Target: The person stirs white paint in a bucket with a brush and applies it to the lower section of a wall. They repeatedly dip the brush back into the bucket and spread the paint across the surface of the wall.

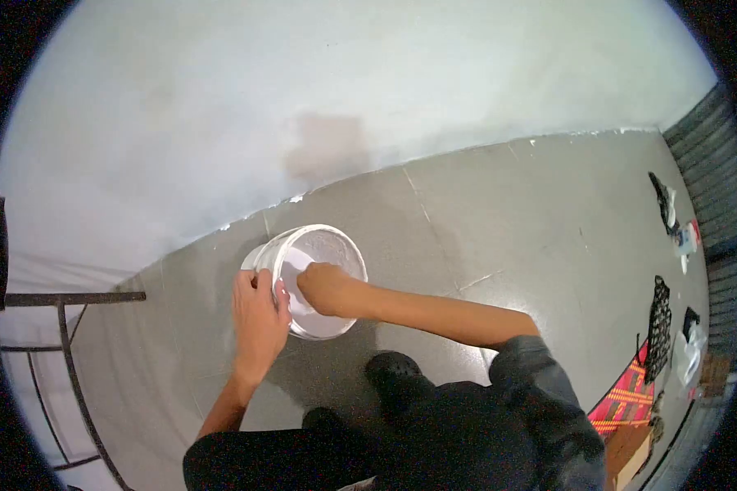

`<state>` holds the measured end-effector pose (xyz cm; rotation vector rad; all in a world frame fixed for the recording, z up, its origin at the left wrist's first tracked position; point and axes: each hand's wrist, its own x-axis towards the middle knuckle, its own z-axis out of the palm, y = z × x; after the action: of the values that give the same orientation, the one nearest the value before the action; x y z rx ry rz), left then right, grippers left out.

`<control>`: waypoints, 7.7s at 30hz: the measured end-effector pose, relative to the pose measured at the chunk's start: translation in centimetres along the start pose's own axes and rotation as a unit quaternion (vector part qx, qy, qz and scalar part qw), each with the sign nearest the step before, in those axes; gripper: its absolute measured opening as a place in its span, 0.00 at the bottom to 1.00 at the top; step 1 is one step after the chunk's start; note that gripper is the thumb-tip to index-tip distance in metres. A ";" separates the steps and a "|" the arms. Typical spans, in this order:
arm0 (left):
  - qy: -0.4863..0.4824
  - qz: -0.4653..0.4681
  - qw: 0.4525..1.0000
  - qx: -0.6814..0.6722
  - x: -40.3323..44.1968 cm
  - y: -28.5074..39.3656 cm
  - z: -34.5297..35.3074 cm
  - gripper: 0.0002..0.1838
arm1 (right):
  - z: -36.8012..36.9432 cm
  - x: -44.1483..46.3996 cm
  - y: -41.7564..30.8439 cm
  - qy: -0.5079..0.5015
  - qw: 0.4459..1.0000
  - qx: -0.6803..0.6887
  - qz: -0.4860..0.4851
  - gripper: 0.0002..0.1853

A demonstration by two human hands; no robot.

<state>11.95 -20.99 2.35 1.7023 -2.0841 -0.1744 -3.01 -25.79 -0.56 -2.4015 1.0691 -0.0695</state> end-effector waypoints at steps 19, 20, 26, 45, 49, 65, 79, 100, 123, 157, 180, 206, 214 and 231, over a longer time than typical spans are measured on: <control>0.045 -0.036 0.968 -0.242 -0.9 0.0 5.0 0.26 | 7.7 -14.9 3.6 0.195 0.976 -0.094 0.026 0.30; 0.047 -0.030 0.971 -0.234 -0.8 0.2 4.9 0.26 | 7.9 -14.9 4.0 0.190 0.977 -0.093 0.029 0.30; 0.032 -0.034 0.979 -0.198 -0.8 -0.1 5.6 0.27 | 9.0 -14.8 3.3 0.271 0.958 -0.079 0.040 0.30; 0.082 -0.023 0.973 -0.216 -1.9 -0.1 4.1 0.23 | 7.7 -15.1 1.1 0.172 0.955 0.115 0.212 0.11; 0.107 -0.029 0.929 -0.353 -1.8 0.2 5.2 0.24 | 8.3 -14.3 1.6 0.174 0.950 0.129 0.223 0.09; 0.091 -0.129 0.952 -0.263 0.0 1.2 5.3 0.19 | 9.4 -15.9 5.5 0.264 0.952 0.108 0.115 0.20; 0.133 -0.100 0.945 -0.281 0.9 0.2 6.5 0.17 | 8.5 -15.9 4.5 0.257 0.943 0.140 0.158 0.17; 0.126 -0.046 0.958 -0.255 0.4 -0.1 6.6 0.19 | 9.7 -14.1 3.8 0.292 0.920 0.167 0.199 0.13; 0.106 -0.051 0.962 -0.248 0.4 1.4 6.3 0.19 | 10.3 -13.8 4.9 0.301 0.923 0.163 0.177 0.12; 0.204 -0.249 0.897 -0.302 -0.9 -6.2 7.9 0.13 | 2.2 -11.0 5.0 0.217 0.713 0.636 0.200 0.15; 0.218 -0.259 0.881 -0.329 -1.6 -5.2 8.6 0.13 | 2.5 -12.0 3.7 0.265 0.952 -0.152 -0.023 0.22; 0.190 -0.208 0.891 -0.357 -3.4 -1.4 7.7 0.22 | 3.3 -1.1 16.7 0.208 0.643 0.698 0.238 0.12; 0.181 -0.128 0.888 -0.404 -4.7 0.2 7.5 0.20 | 5.8 4.5 18.2 0.229 0.611 0.720 0.235 0.10; 0.199 -0.122 0.892 -0.388 -5.0 -0.2 7.4 0.21 | -7.5 1.7 8.1 0.323 0.638 0.682 0.149 0.13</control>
<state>9.84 -17.51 -5.60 1.3295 -1.2366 -0.5920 -9.18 -34.79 1.94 -0.7396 1.0193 -1.2143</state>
